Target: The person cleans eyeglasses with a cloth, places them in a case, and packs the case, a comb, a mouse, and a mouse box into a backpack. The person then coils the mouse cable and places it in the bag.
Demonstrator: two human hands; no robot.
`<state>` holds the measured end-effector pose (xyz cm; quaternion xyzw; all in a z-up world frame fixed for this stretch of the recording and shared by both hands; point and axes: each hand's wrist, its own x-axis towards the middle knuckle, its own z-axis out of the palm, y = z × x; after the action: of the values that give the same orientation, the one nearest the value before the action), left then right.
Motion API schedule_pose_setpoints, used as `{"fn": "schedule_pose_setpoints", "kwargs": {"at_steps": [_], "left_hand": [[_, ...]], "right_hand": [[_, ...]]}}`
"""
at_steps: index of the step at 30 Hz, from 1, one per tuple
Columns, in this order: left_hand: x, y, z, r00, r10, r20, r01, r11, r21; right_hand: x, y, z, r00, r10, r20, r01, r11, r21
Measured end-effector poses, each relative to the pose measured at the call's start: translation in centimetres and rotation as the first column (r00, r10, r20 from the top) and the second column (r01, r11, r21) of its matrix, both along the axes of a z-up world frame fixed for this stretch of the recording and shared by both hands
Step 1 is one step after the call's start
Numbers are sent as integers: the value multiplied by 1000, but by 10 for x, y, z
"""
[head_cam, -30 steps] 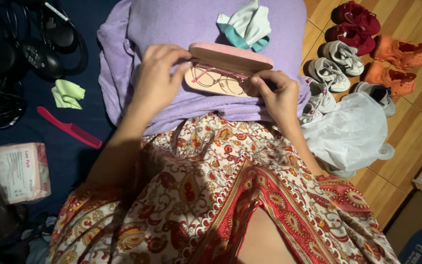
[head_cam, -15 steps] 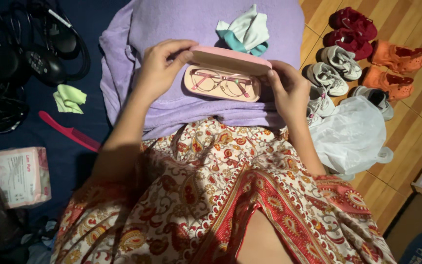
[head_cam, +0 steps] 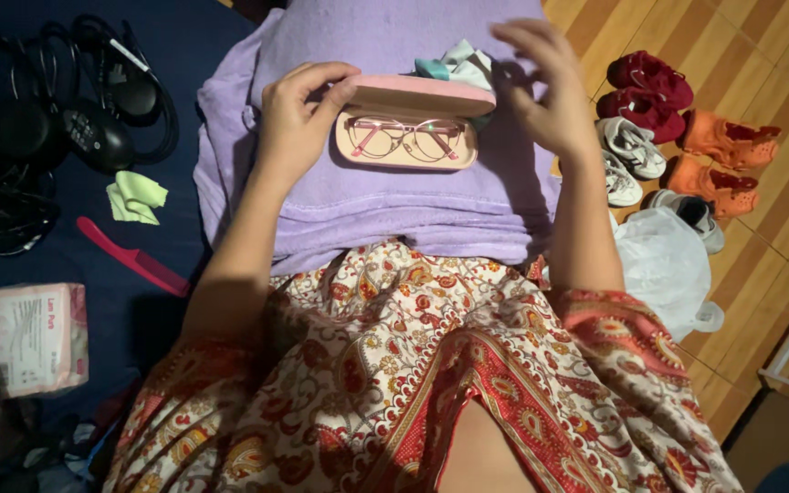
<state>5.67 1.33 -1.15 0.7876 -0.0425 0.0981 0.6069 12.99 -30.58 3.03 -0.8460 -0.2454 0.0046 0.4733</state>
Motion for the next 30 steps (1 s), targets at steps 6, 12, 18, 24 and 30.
{"fn": "schedule_pose_setpoints", "kwargs": {"at_steps": [6,12,18,24,30], "left_hand": [[-7,1,-9,998,29,-51,-29,1000,-2],[15,4,22,988,82,127,-97,988,118],[90,-16,71,954,-200,224,185,979,85],[153,-31,43,953,-216,213,257,948,-188],[190,-6,6,998,-53,45,62,970,-236]], "right_hand": [[34,-5,-38,999,-8,52,17,986,-165],[69,-13,-31,980,34,-195,59,890,452],[99,28,13,972,186,-142,-112,903,415],[123,47,14,920,323,-222,-201,875,440],[149,24,-5,891,227,-393,-208,974,90]]}}
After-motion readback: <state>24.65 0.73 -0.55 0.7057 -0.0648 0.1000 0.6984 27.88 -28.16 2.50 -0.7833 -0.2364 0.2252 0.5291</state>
